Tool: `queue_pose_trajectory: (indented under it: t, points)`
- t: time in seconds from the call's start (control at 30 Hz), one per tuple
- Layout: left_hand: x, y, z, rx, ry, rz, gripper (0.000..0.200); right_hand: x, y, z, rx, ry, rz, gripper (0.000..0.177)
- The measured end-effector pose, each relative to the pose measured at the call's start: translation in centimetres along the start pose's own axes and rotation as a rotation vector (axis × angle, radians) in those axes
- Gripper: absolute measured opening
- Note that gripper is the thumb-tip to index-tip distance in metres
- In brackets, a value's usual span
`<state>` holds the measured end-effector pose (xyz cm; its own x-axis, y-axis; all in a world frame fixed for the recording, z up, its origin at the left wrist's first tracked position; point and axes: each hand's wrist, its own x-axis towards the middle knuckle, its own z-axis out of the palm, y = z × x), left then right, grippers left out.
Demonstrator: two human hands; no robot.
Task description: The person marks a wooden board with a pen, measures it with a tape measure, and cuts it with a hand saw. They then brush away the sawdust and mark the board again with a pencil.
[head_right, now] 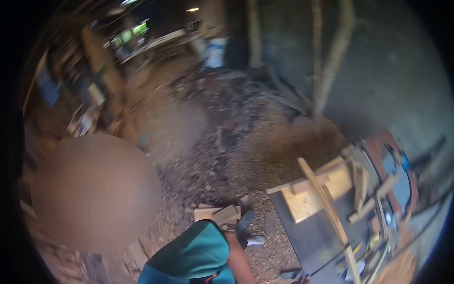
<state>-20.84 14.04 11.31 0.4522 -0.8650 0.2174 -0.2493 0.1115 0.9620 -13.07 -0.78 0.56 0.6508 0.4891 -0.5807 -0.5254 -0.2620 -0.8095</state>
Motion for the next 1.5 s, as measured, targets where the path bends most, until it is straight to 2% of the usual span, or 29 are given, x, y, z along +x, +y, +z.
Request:
queue_pose_trajectory:
  t: [0.13, 0.33, 0.5, 0.73, 0.8, 0.83, 0.87, 0.9, 0.93, 0.97, 1.0, 1.03, 1.07, 1.1, 1.13, 1.17, 1.2, 1.23, 1.27, 1.3, 1.37, 1.4, 1.5]
  points:
    - [0.5, -0.9, -0.7, 0.067, 0.068, 0.010, 0.029, 2.7, -1.7, 6.9, -0.084, -0.135, 0.058, 0.010]
    - [1.6, -2.0, -0.7, 0.064, 0.037, 0.037, 0.028, 2.5, -2.4, 10.1, -0.114, -0.185, 0.063, 0.013]
    - [2.2, -2.5, -0.9, 0.045, -0.039, 0.053, 0.027, 2.0, -1.9, 8.1, -0.113, -0.142, 0.049, 0.015]
    - [3.1, -3.5, -1.0, -0.008, -0.214, 0.027, 0.025, -1.3, -0.9, 1.4, -0.147, -0.005, 0.039, 0.018]
    - [3.5, -3.7, -1.2, -0.045, -0.325, 0.043, 0.025, -2.8, -0.1, -0.4, -0.195, 0.030, -0.020, 0.019]
    - [3.4, -3.7, -1.9, -0.066, -0.441, 0.048, 0.025, -3.6, 0.5, -1.0, -0.238, 0.041, -0.077, 0.020]
    - [3.1, -2.7, -3.3, -0.119, -0.568, 0.045, 0.024, -3.4, 1.5, -1.8, -0.318, 0.094, -0.182, 0.023]
    - [2.8, -2.0, -5.6, -0.198, -0.596, 0.045, 0.024, -2.3, 3.3, -2.0, -0.615, 0.153, -0.458, 0.031]
    - [2.4, 0.5, -9.9, -0.423, -0.440, 0.021, 0.032, -1.7, 5.7, -2.0, -1.003, 0.309, -0.783, 0.040]
    - [2.1, -0.2, -13.5, -0.116, -0.195, -0.009, 0.022, -1.6, 6.3, -1.1, -1.036, 0.434, -0.788, 0.051]
    - [2.1, 0.9, -17.2, 0.289, 0.109, -0.009, 0.019, -2.6, 4.1, 1.2, -0.667, 0.493, -0.458, 0.055]
    - [3.4, 0.1, -20.7, 0.529, 0.154, -0.252, 0.031, -3.6, 1.8, 3.5, -0.255, 0.627, -0.183, 0.060]
    - [4.4, 0.3, -23.7, 0.880, 0.275, -0.372, 0.042, -3.7, 1.4, 4.3, -0.348, 0.698, -0.285, 0.062]
    - [5.4, -3.6, -26.7, 0.889, 0.316, -0.382, 0.055, -3.9, 1.2, 5.0, -0.448, 0.758, -0.383, 0.065]
    - [6.5, -8.5, -29.4, 0.862, 0.328, -0.305, 0.064, -3.8, 0.3, 5.5, -0.500, 0.806, -0.330, 0.067]
    - [8.0, -11.1, -30.8, 0.864, 0.205, -0.470, 0.071, -4.0, -0.3, 6.1, -0.547, 0.847, -0.281, 0.068]
    - [9.7, -11.6, -31.4, 0.880, -0.024, -0.647, 0.072, -3.9, -0.5, 6.6, -0.536, 0.882, -0.257, 0.069]
    - [10.5, -12.5, -31.4, 0.819, -0.163, -0.788, 0.068, -3.8, -0.7, 6.9, -0.539, 0.901, -0.245, 0.070]
    - [11.1, -13.7, -31.3, 0.707, -0.203, -0.763, 0.062, -4.0, -0.8, 7.1, -0.609, 0.893, -0.328, 0.069]
    - [11.8, -14.1, -31.0, 0.593, -0.237, -0.749, 0.055, -4.2, -0.7, 6.9, -0.610, 0.897, -0.327, 0.069]
    - [13.4, -15.0, -29.2, 0.282, -0.247, -0.844, 0.043, -4.6, -0.8, 6.5, -0.619, 0.890, -0.336, 0.068]
    - [13.9, -14.8, -28.4, 0.125, -0.246, -0.892, 0.037, -5.0, -0.9, 6.6, -0.594, 0.959, -0.275, 0.065]
    - [14.6, -14.0, -26.7, 0.395, -0.241, -1.042, 0.024, -6.0, -1.2, 6.1, -0.611, 0.980, -0.277, 0.063]
